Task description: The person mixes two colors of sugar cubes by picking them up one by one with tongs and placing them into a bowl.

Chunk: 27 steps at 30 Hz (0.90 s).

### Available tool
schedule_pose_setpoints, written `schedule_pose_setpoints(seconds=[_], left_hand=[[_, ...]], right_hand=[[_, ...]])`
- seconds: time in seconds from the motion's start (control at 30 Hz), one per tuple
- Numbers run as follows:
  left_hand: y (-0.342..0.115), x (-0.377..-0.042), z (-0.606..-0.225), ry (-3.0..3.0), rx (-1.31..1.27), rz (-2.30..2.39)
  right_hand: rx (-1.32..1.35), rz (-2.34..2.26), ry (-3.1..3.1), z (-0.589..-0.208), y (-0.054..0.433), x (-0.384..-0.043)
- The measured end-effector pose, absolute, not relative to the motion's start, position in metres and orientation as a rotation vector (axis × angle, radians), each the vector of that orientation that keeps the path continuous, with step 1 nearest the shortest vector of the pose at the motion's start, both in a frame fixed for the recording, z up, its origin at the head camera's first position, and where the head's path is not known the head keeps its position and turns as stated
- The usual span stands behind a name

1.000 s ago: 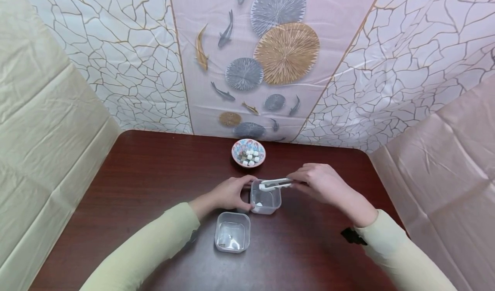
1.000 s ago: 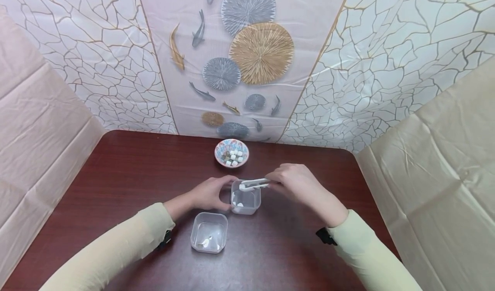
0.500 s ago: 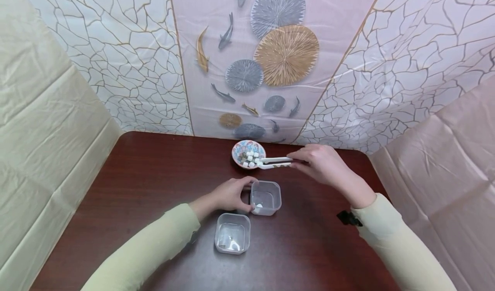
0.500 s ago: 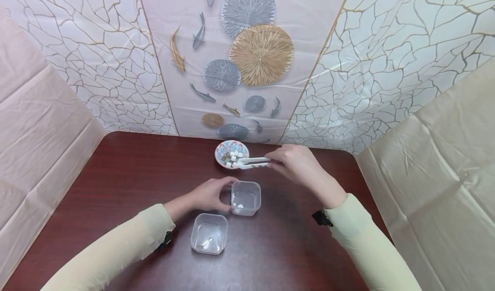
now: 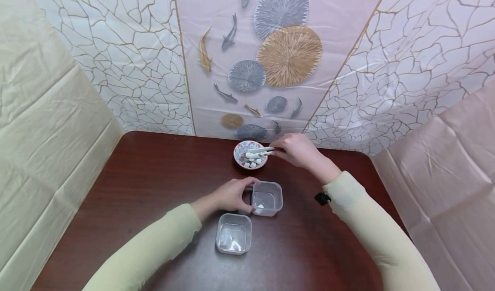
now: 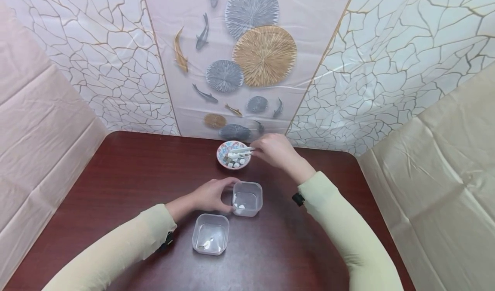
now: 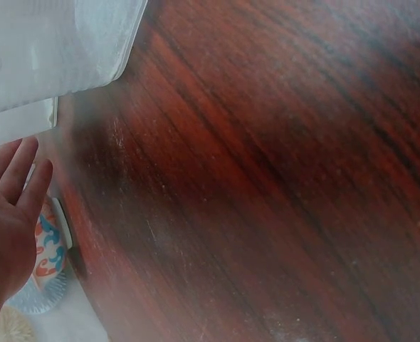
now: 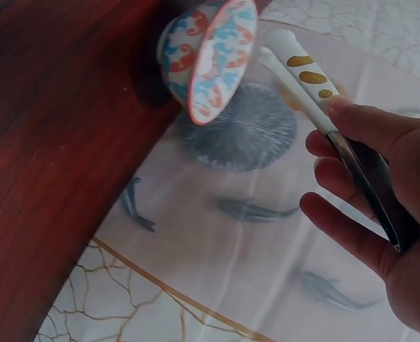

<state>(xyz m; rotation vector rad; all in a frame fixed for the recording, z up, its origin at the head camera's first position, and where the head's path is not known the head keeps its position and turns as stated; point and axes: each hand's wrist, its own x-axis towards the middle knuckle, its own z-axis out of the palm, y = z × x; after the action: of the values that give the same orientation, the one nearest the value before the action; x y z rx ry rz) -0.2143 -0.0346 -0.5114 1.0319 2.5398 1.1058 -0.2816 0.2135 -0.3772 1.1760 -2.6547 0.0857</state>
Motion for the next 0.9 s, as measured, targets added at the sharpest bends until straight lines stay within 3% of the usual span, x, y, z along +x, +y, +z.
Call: schedule_pose_setpoints(seconds=[0.43, 0.9], left_hand=[[-0.036, -0.215, -0.512, 2.545, 1.04, 1.078], [-0.036, -0.217, -0.514, 2.551, 1.047, 1.08]], right_hand=[[1.156, 0.01, -2.752, -0.394, 0.198, -0.298], [1.106, 0.09, -2.69, -0.372, 0.221, -0.27]])
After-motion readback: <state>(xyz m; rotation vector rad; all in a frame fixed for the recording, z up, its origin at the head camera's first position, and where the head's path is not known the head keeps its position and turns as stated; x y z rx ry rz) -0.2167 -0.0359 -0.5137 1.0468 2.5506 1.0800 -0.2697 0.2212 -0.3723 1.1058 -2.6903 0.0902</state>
